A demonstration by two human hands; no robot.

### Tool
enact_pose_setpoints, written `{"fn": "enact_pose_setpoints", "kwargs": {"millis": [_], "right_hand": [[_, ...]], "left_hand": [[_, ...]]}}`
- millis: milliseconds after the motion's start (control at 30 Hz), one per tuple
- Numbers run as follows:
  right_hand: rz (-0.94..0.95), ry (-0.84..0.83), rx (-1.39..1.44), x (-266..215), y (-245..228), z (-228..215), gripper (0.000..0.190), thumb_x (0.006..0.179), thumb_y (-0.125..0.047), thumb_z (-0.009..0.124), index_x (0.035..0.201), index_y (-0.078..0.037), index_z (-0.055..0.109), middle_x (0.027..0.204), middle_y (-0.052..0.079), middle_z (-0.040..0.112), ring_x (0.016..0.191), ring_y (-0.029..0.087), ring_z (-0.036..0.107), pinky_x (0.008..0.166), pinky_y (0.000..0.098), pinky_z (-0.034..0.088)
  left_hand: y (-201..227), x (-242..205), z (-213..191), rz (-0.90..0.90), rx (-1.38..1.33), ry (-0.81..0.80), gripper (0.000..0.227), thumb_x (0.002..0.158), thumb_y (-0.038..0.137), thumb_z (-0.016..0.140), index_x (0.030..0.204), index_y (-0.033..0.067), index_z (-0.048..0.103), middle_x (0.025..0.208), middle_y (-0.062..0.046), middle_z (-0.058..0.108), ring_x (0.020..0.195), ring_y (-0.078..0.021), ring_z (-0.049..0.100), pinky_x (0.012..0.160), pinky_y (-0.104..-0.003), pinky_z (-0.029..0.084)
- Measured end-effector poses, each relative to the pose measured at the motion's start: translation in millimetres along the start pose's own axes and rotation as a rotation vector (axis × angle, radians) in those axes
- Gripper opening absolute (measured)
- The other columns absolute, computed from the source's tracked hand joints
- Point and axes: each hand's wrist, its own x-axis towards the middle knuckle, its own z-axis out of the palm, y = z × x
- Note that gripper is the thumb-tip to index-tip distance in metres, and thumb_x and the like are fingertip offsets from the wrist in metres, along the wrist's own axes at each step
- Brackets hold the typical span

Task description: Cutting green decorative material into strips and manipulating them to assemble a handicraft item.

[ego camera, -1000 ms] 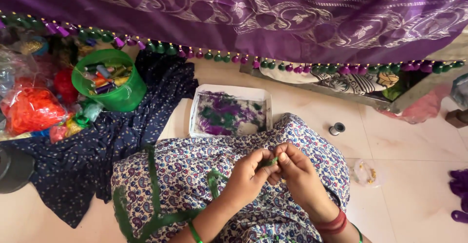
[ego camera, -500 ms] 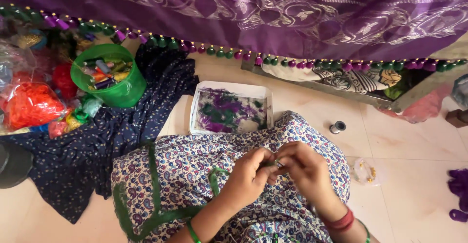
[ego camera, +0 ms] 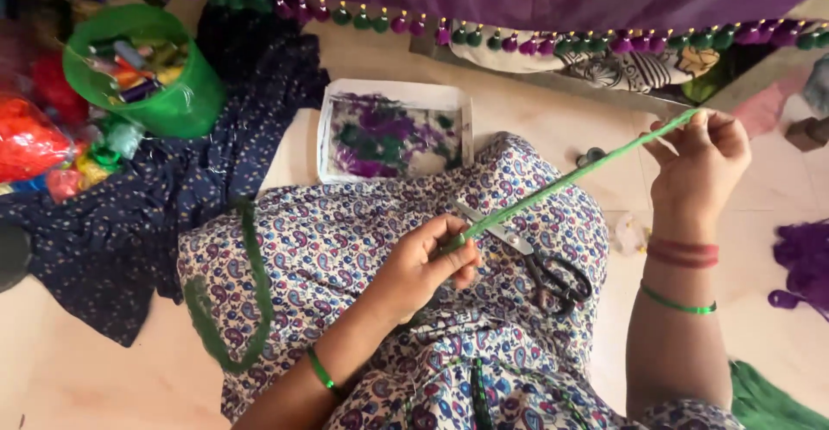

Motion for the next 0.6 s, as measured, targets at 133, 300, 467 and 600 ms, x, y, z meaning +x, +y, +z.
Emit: {"fn": "enact_pose_setpoints", "kwargs": {"millis": [133, 300, 467, 600], "right_hand": [[-0.027, -0.003, -0.024, 3.1, 4.4, 14.7, 0.01, 0.117, -0.01, 0.061, 0.109, -0.005, 0.057, 0.097, 0.007, 0.066, 0.086, 0.02, 0.068, 0.079, 0.0391, 0.062], [0.148, -0.071, -0.156, -10.5, 60.1, 17.1, 0.005, 0.107, -0.008, 0.058, 0.107, -0.003, 0.06, 0.091, 0.008, 0.064, 0.077, 0.022, 0.067, 0.073, 0.0375, 0.062], [0.276, -0.272, -0.284, -66.8, 102.3, 57.9, 0.011, 0.099, -0.003, 0.057, 0.104, 0.001, 0.066, 0.092, 0.007, 0.068, 0.082, 0.02, 0.069, 0.072, 0.0368, 0.062], [0.468, -0.459, -0.449, -97.0, 116.9, 73.8, 0.014, 0.097, -0.004, 0.063, 0.108, 0.003, 0.07, 0.093, 0.012, 0.074, 0.084, 0.025, 0.074, 0.073, 0.035, 0.062]], "left_hand": [[23.2, 2.8, 1.4, -0.031, 0.004, 0.002, 0.015, 0.092, 0.01, 0.072, 0.104, 0.0038, 0.063, 0.099, -0.004, 0.069, 0.095, -0.0111, 0.066, 0.086, -0.025, 0.056], [52.3, 2.5, 1.3, 0.096, 0.011, -0.111, 0.012, 0.092, 0.014, 0.075, 0.084, 0.0066, 0.068, 0.127, -0.003, 0.059, 0.098, -0.0153, 0.058, 0.093, -0.036, 0.054], [96.8, -3.5, -2.9, 0.368, -0.078, -0.175, 0.021, 0.101, 0.029, 0.069, 0.092, 0.0112, 0.065, 0.12, -0.006, 0.068, 0.111, -0.0202, 0.058, 0.108, -0.043, 0.043], [115.7, -12.7, -7.0, 0.489, -0.104, -0.044, 0.021, 0.105, 0.03, 0.067, 0.099, 0.0099, 0.063, 0.104, -0.005, 0.069, 0.113, -0.0225, 0.062, 0.115, -0.047, 0.041]]}}
